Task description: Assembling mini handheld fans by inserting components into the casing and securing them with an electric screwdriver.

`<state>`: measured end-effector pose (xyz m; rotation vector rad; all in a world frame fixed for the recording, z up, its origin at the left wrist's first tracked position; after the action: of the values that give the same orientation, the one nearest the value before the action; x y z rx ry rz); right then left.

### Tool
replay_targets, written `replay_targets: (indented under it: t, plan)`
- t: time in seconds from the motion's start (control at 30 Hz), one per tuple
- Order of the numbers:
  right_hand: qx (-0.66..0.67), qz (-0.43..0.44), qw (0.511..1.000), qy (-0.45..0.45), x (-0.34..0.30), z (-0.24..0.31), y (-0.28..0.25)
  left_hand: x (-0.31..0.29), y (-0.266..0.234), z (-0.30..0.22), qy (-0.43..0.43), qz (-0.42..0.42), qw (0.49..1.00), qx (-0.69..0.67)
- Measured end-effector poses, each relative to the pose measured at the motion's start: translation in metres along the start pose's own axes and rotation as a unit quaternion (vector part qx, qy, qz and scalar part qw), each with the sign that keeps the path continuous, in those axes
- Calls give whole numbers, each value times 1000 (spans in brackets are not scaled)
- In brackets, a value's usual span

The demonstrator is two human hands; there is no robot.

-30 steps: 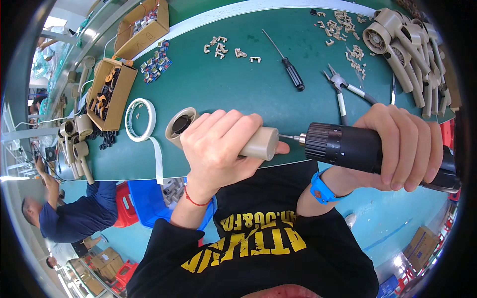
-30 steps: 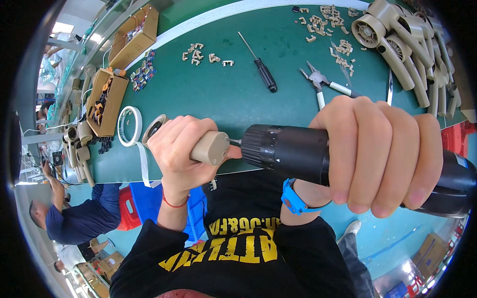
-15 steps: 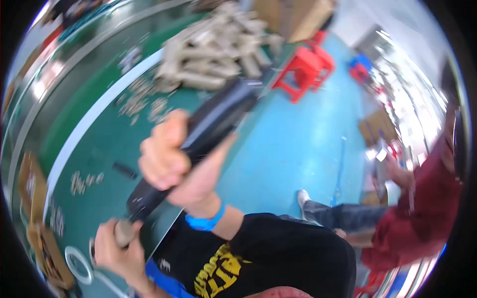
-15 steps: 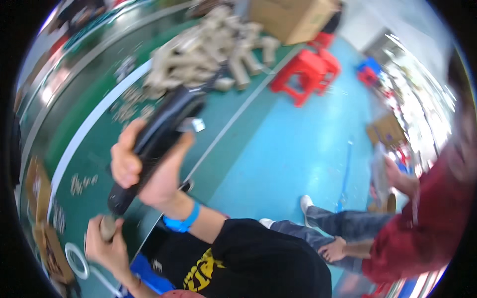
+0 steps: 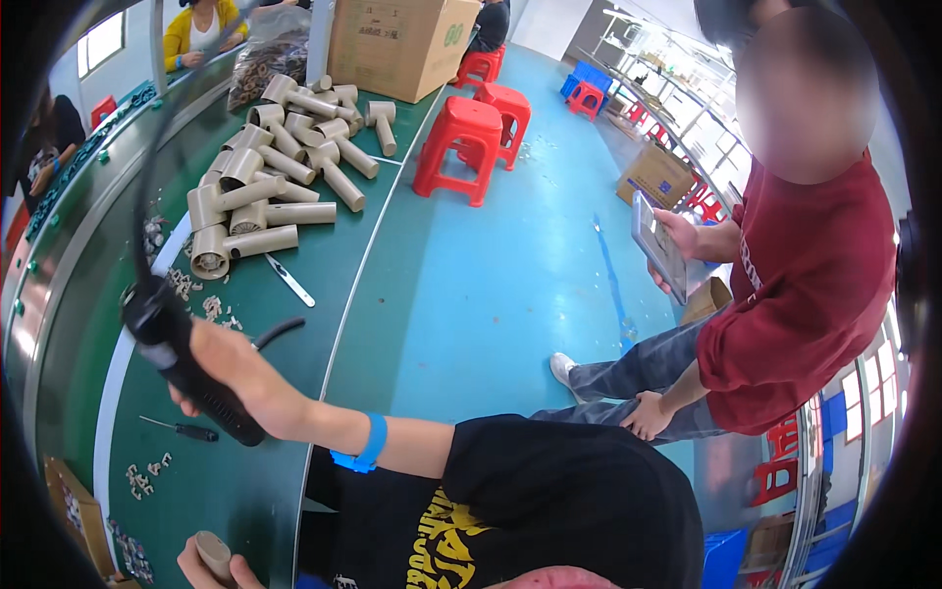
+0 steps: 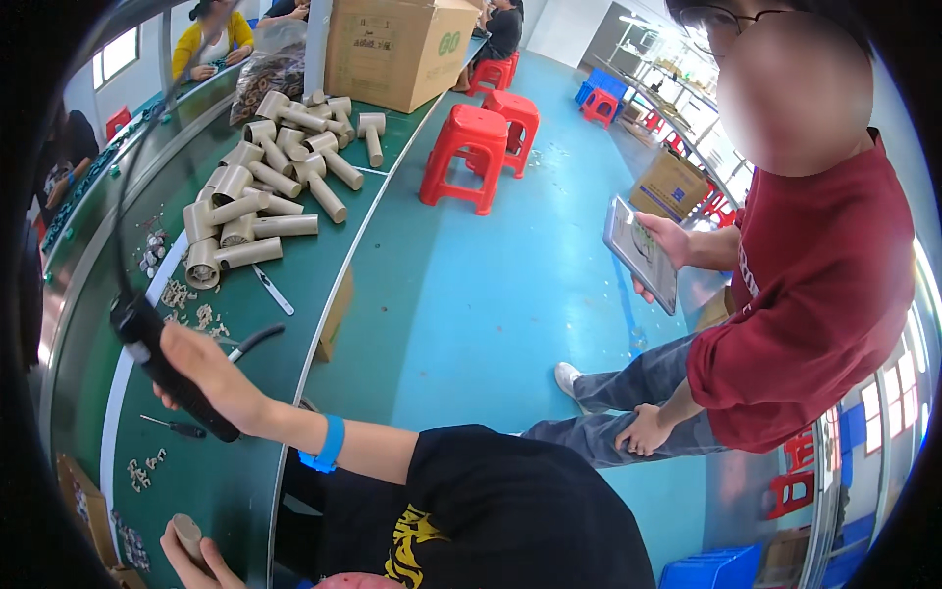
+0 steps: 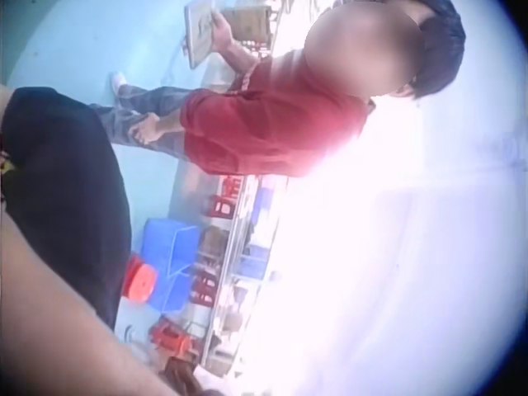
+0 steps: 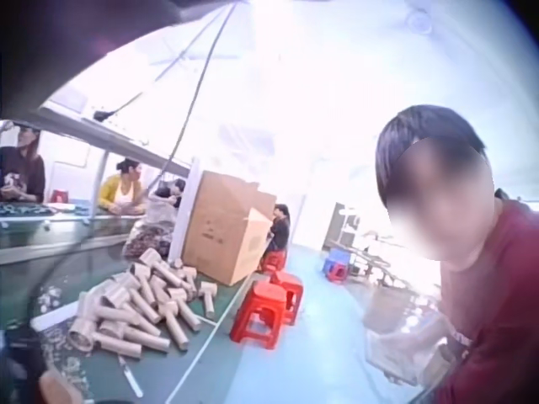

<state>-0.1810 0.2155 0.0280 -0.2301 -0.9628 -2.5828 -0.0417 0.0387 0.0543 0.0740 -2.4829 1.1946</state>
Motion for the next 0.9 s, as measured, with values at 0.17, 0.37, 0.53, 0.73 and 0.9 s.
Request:
replay_targets:
  t: [0.17, 0.37, 0.53, 0.73, 0.9]
  plan:
    - [-57, 42, 997, 13, 5, 0, 15, 1, -6, 9, -72, 7, 997, -37]
    - [-82, 89, 993, 5, 7, 4, 20, -16, -15, 59, -162, -64, 985, -12]
    - [-101, 100, 990, 3, 10, -1, 16, -27, -33, 70, -166, -60, 982, -65]
    - [-31, 91, 995, 2, 6, 5, 6, -28, -19, 11, -45, -49, 867, -494]
    - [-25, 91, 994, 52, 17, -10, 9, -23, 26, 8, 618, 307, 483, -538]
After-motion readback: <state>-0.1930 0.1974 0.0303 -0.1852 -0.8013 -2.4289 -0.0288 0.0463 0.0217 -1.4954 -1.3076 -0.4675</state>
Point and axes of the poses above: each hand's wrist, its own x-axis towards the middle knuckle, its own y-axis out of the palm, z = x × y, the point moved 5 cm from there along x, towards the middle knuckle, and after that the axes turned 11 degrees about y, right-handed, at the moved point
